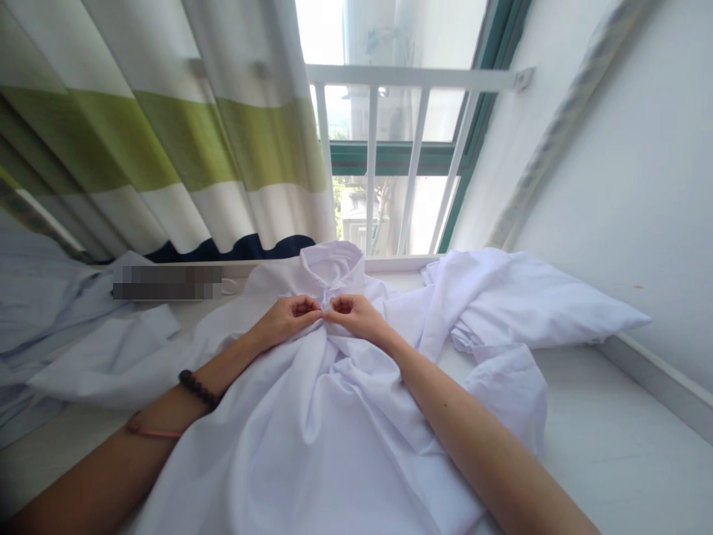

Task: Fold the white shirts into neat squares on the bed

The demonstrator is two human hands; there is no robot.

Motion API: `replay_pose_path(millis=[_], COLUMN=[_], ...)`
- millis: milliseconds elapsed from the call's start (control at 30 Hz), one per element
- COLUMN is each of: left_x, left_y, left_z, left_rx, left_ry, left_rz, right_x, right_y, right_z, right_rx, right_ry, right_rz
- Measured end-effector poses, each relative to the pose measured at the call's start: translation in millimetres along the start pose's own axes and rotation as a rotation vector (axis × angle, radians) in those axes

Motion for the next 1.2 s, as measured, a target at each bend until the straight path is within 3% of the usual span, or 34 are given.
replay_pose_path(millis=[133,333,433,633,900,1200], left_x=[-0.5,0.2,1.3,3.7,2.7,-0.9], left_y=[-0.7,-0.4,-2.4,-3.5,-2.0,9.9], left_z=[-7.7,-11.2,-12.1,-15.7,-6.8,-2.5], left_rx=[0.026,-0.197,-0.231,-0.003,0.027,-0.061], left_ry=[-0.099,-0.157,-0.177,-0.192,-0.103,-0.074], left_rz=[-0.010,-0.046,-0.042,-0.021,0.028,-0.083], right_x=[-3.8,-7.8,-5.8,0.9,1.1,-2.1], right_y=[6.3,18.2,13.8,0.8,2.2,13.2], right_z=[1.7,-3.9,0.8,10.0,6.3,-3.2], right_rx=[0.041,-0.067,-0.058,0.115,0.086,0.009], right_ry=[0.012,-0.003,0.075,0.197,0.139,0.035], right_rz=[-0.094,-0.209,-0.174,-0.076,-0.058,-0.120])
Point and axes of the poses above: each hand's wrist, its own x-axis away from the middle knuckle, its own y-axis out of the back of the hand, z = x × y, the point moved 10 cm from there along -x, towards the middle knuckle, and after that the axes turned 12 degrees about -z, right-handed, at the moved point
